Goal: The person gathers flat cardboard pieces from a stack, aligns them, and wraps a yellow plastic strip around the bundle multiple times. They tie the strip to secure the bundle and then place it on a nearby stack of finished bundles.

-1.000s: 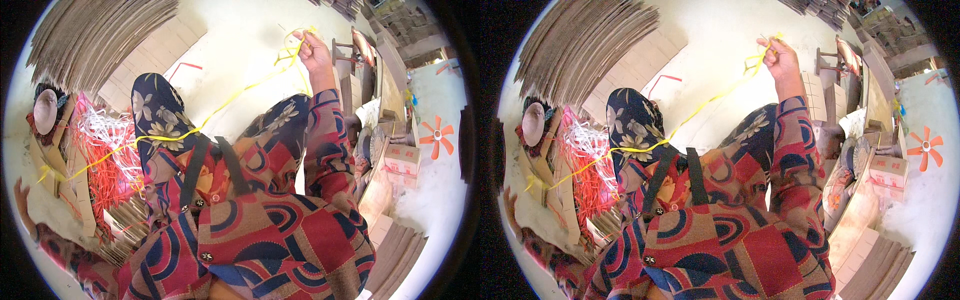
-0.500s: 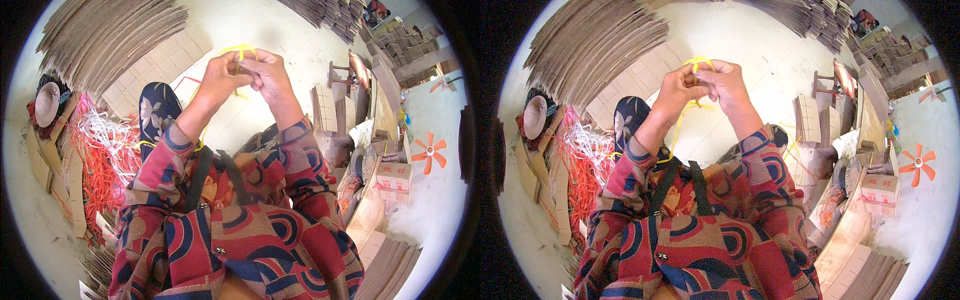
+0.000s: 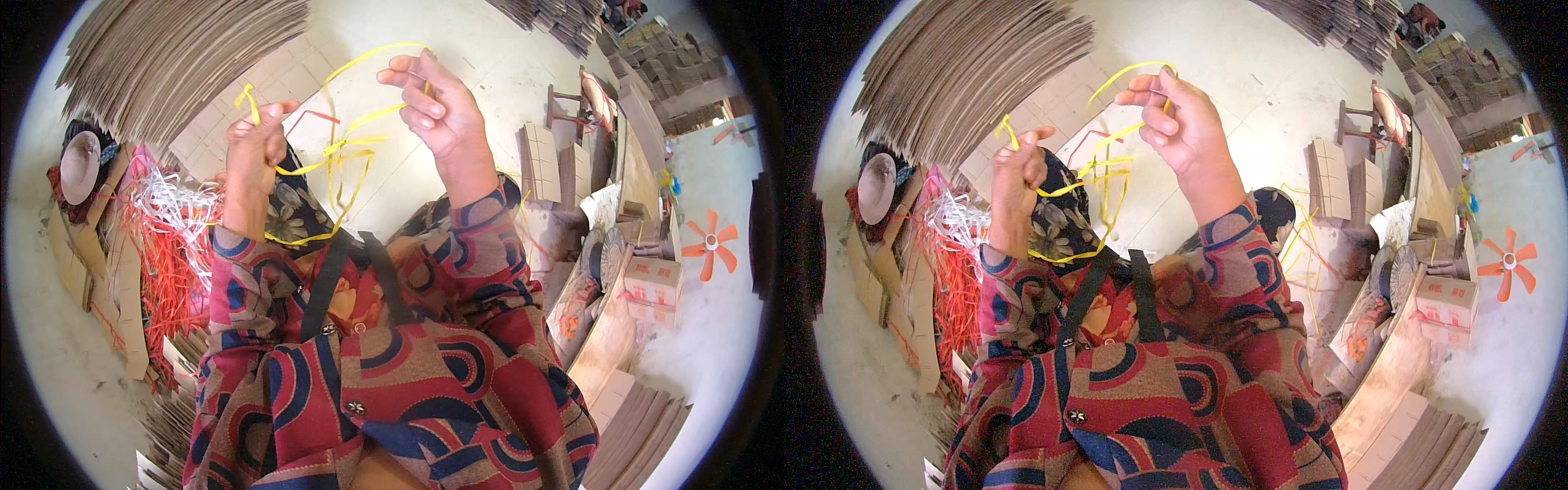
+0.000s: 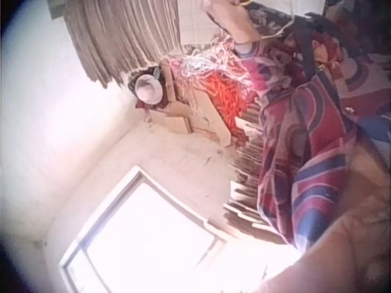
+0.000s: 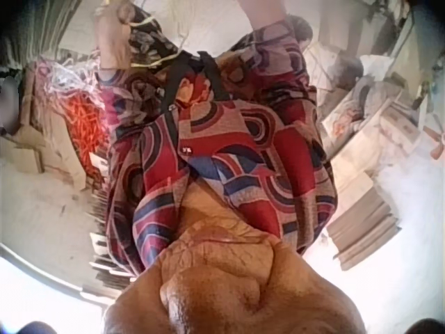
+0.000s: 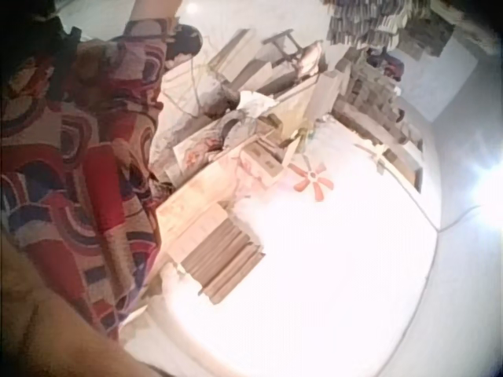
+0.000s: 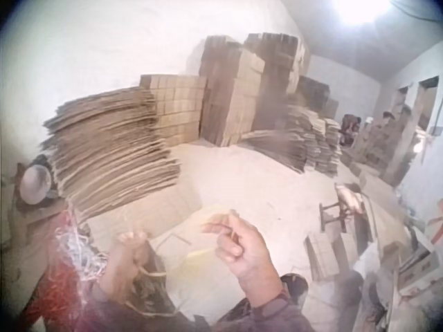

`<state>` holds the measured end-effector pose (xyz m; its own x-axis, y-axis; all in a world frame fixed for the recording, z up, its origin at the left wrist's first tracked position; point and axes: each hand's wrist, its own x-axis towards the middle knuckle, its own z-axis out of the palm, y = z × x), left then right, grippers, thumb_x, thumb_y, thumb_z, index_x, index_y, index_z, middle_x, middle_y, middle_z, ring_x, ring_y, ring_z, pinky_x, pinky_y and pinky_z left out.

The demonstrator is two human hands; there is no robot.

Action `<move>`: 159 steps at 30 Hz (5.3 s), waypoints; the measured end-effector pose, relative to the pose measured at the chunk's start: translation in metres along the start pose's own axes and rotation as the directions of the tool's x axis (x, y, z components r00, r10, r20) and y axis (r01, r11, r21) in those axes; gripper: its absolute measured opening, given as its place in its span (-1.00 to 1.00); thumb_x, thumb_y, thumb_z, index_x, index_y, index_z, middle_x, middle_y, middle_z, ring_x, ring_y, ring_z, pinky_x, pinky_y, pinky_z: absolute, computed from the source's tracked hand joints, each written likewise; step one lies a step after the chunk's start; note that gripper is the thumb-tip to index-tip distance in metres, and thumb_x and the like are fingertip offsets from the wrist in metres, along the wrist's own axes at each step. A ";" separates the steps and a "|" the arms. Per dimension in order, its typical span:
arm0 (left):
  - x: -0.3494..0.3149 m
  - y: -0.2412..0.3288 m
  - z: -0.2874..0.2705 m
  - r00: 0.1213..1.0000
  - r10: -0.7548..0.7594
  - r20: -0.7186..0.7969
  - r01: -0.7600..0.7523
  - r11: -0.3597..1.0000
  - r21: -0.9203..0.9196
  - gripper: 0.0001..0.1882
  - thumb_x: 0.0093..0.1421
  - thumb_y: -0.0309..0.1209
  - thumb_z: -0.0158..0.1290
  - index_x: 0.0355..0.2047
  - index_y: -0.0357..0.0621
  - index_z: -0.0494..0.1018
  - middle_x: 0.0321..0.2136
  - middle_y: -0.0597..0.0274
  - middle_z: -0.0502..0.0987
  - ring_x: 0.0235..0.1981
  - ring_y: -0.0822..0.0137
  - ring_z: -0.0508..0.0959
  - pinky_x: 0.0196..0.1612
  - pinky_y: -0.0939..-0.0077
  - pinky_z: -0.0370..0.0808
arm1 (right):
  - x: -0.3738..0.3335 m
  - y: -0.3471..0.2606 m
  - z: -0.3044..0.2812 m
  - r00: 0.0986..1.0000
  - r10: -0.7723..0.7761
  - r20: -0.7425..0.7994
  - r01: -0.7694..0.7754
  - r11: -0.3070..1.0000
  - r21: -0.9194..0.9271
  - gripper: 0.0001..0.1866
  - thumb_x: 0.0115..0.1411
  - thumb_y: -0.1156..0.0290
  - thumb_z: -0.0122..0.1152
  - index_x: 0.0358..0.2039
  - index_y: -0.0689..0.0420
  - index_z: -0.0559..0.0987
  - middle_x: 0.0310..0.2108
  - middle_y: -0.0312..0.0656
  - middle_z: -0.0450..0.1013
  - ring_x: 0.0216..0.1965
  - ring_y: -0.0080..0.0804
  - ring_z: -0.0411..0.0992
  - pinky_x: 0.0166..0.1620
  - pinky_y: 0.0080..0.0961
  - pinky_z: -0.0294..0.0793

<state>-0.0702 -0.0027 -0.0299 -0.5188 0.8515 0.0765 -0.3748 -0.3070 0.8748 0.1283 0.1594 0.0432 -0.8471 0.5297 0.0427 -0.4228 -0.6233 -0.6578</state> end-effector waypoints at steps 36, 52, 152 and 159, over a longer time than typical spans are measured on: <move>-0.037 0.022 0.085 0.977 0.202 -0.069 -0.183 0.959 0.216 -0.87 0.02 -0.61 0.13 -0.37 -0.32 0.50 -0.59 0.20 0.53 -0.74 0.63 0.31 -0.72 0.81 0.17 | -0.046 0.018 -0.027 0.848 -0.493 -0.197 -0.352 -0.244 -0.904 -0.67 -0.02 0.21 0.28 -0.44 0.26 0.55 -0.52 -0.12 0.51 -0.58 -0.51 0.46 -0.58 -0.67 0.35; -0.046 0.026 0.101 0.962 0.266 -0.054 -0.223 0.889 0.401 -0.91 0.04 -0.61 0.14 -0.40 -0.34 0.51 -0.58 0.37 0.50 -0.61 0.68 0.40 -0.60 0.84 0.30 | -0.050 0.041 0.050 0.904 -0.422 0.067 0.317 0.556 -0.768 -0.85 0.07 0.54 0.22 -0.36 0.35 0.53 -0.57 -0.21 0.47 -0.65 -0.63 0.40 -0.59 -0.73 0.38; -0.030 0.001 0.059 0.988 -0.033 -0.148 -0.030 0.913 -0.407 -0.79 0.18 -0.37 0.04 -0.35 -0.32 0.46 -0.58 0.22 0.45 -0.66 0.55 0.32 -0.62 0.72 0.20 | -0.020 0.108 0.030 0.865 -0.490 -0.106 0.200 0.532 -0.823 -0.89 0.17 0.49 0.07 -0.47 0.24 0.47 -0.71 -0.41 0.18 -0.63 -0.71 0.10 -0.57 -0.66 0.12; -0.035 0.006 0.064 0.981 -0.019 -0.192 -0.056 0.923 -0.381 -0.78 0.22 -0.31 0.00 -0.42 -0.23 0.42 -0.76 0.38 0.29 -0.75 0.57 0.20 -0.65 0.67 0.17 | -0.024 0.105 0.035 0.891 -0.444 -0.090 0.177 0.525 -0.832 -0.88 0.17 0.48 0.08 -0.47 0.25 0.46 -0.71 -0.38 0.19 -0.62 -0.70 0.11 -0.56 -0.65 0.14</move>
<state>-0.0052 -0.0069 0.0028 -0.6493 0.7598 -0.0338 -0.6096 -0.4933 0.6205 0.0924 0.0612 -0.0003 -0.5381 0.8010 0.2624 -0.1043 0.2457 -0.9637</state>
